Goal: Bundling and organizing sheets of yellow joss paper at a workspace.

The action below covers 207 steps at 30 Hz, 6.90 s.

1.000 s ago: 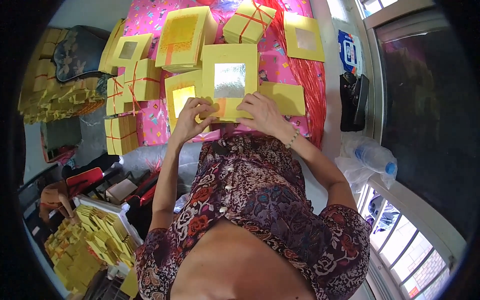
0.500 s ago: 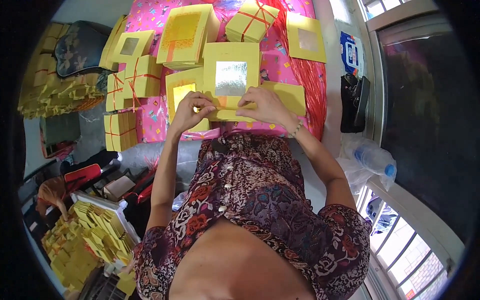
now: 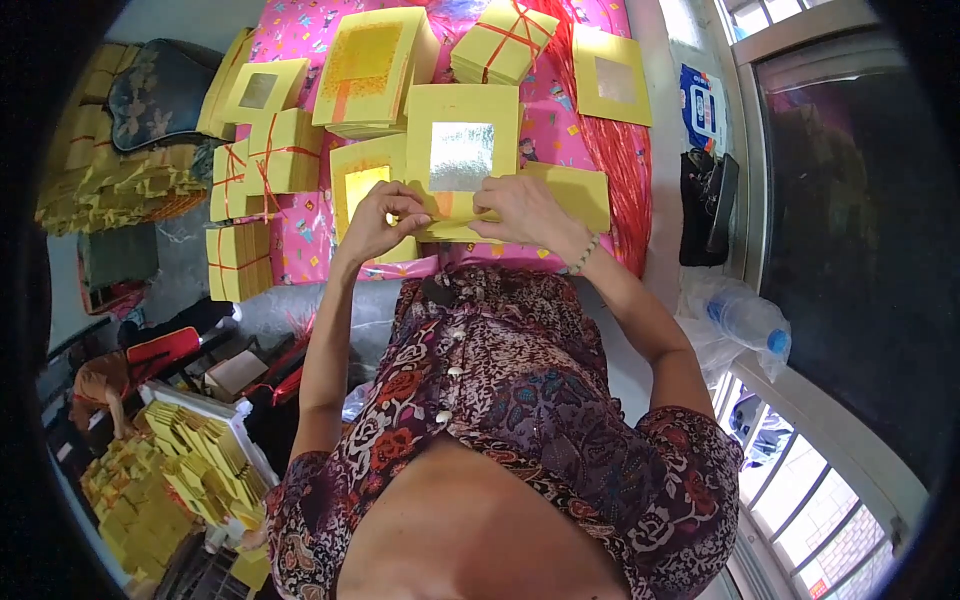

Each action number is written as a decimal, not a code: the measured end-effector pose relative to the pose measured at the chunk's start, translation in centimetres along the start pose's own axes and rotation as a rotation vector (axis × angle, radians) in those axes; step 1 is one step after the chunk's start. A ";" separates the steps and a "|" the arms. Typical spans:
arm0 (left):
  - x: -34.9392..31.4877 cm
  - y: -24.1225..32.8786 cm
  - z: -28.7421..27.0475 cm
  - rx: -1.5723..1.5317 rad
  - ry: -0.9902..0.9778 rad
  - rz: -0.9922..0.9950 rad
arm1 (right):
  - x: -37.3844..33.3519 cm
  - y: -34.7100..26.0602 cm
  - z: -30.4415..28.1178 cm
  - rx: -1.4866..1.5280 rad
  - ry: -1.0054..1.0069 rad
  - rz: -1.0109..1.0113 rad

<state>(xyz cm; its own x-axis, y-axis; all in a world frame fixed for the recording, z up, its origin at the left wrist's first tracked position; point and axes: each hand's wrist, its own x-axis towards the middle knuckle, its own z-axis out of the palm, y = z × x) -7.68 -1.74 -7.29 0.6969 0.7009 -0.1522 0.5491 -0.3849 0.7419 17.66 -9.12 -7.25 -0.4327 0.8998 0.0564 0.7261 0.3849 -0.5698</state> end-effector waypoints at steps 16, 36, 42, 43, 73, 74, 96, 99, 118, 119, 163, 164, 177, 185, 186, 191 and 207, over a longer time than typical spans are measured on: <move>-0.3 -0.8 -0.2 -0.060 -0.047 0.042 | 0.6 0.1 -1.2 0.102 -0.013 0.057; -0.1 -0.9 0.0 -0.091 -0.009 0.033 | 0.4 -0.1 -0.9 0.100 0.003 0.084; 0.2 2.8 -0.2 0.279 0.055 0.164 | 0.5 -0.3 -1.0 0.010 0.068 0.020; 0.3 3.4 0.3 0.299 0.136 0.230 | 0.5 -0.4 -1.2 0.007 0.074 0.018; 2.0 0.9 1.0 -0.926 0.685 0.174 | 4.3 5.9 -2.5 1.196 0.814 0.382; 2.1 0.4 1.5 -0.928 0.685 0.173 | 3.6 5.8 -2.7 1.160 0.703 0.308; 2.1 -1.1 3.8 -0.837 0.719 0.098 | 2.0 3.8 -2.0 0.905 0.686 0.110; 2.4 -0.8 4.0 -0.736 0.750 0.126 | 2.0 3.7 -1.8 0.731 0.636 0.132; 2.7 0.0 4.5 -0.636 0.779 0.062 | 2.6 2.3 -0.4 0.529 0.791 0.162; 2.8 0.1 4.5 -0.636 0.777 0.063 | 2.6 2.2 -0.5 0.569 0.800 0.147; 7.7 2.6 4.9 -0.888 0.383 0.209 | 2.7 3.2 0.4 0.637 0.438 0.221; 7.5 2.6 4.9 -0.888 0.384 0.208 | 2.7 3.4 0.5 0.647 0.422 0.222; 7.4 2.3 5.6 -0.865 0.388 0.193 | 3.0 4.3 1.6 0.723 0.407 0.251; 7.7 4.7 2.9 -0.820 0.388 0.133 | 3.7 3.3 -1.5 0.817 0.440 0.295; 7.8 5.3 2.5 -0.862 0.382 0.122 | 3.6 3.3 -2.0 0.802 0.398 0.323; 8.2 6.3 0.0 -1.104 0.168 -0.078 | 4.4 1.5 -4.7 0.950 0.402 0.336; 9.0 7.6 -1.2 -1.211 0.096 -0.327 | 5.1 1.4 -5.1 1.166 0.364 0.438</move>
<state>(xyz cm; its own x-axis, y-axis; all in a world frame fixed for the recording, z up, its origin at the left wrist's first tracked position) 2.18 2.36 -2.20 0.5440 0.7198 -0.4311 -0.1215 0.5759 0.8084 19.20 -2.96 -3.53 0.0237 0.9791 -0.2020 -0.2009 -0.1932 -0.9604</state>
